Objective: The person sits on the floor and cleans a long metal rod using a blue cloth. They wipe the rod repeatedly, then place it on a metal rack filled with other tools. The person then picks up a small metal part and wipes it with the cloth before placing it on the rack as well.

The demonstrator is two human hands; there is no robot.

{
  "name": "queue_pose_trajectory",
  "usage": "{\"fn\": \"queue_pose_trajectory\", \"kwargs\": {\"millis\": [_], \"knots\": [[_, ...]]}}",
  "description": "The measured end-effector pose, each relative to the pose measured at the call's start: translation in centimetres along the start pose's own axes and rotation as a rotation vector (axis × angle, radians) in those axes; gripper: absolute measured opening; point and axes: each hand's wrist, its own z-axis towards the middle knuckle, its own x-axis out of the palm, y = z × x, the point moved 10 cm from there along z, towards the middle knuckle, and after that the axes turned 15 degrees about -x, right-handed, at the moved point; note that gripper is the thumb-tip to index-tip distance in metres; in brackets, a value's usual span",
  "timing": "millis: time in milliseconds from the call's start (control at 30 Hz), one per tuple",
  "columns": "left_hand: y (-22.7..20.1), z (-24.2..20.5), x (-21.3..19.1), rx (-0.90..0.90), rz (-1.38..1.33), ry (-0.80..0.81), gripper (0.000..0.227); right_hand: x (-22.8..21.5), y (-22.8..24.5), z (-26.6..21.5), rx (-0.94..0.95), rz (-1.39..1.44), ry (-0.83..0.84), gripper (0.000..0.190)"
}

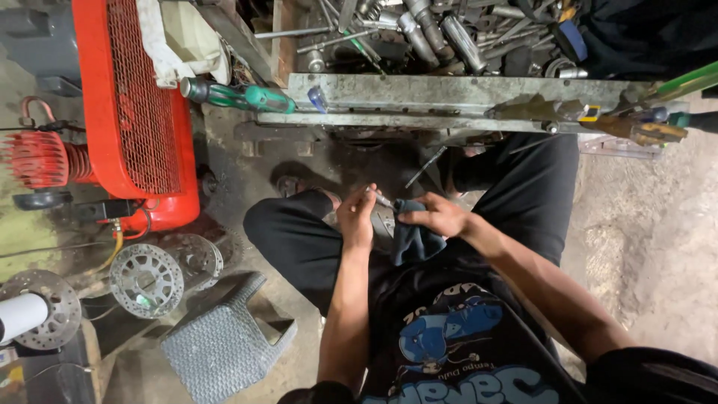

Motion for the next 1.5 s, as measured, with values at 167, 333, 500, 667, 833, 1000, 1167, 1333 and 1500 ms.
{"fn": "queue_pose_trajectory", "kwargs": {"millis": [167, 333, 500, 667, 833, 1000, 1167, 1333, 1500], "knots": [[1.6, 1.8, 0.9, -0.055, -0.141, 0.249, 0.031, -0.7, -1.2, 1.7, 0.122, -0.188, 0.038, 0.045], [2.3, 2.9, -0.3, -0.064, -0.261, 0.325, 0.034, 6.6, -5.4, 1.6, 0.347, 1.186, 0.036, 0.032], [-0.2, 2.1, -2.2, 0.029, -0.228, 0.158, 0.033, 6.3, -7.5, -0.3, 0.407, 1.077, -0.053, 0.031], [0.2, 1.8, -2.1, 0.060, -0.183, 0.045, 0.034, 2.3, -7.0, -0.3, 0.276, 0.699, -0.082, 0.028], [-1.7, 0.9, -1.9, 0.084, -0.078, -0.156, 0.035, 0.2, 0.1, 1.3, -0.137, 0.094, 0.003, 0.033], [-0.9, 0.7, -0.5, -0.057, -0.383, -0.061, 0.025, -0.9, -0.2, 1.2, -0.037, -0.179, -0.032, 0.031], [0.5, -0.4, 2.8, -0.103, -0.290, 0.062, 0.020, -0.3, 1.4, 1.9, -0.113, 0.063, -0.067, 0.030], [-0.9, -1.4, 2.9, -0.010, -0.112, 0.014, 0.022, -0.4, 3.2, 1.5, -0.198, -0.083, -0.080, 0.037], [0.7, -1.3, 2.3, -0.020, -0.242, -0.131, 0.023, -2.0, 7.7, 0.9, -0.509, -0.675, -0.053, 0.040]]}}
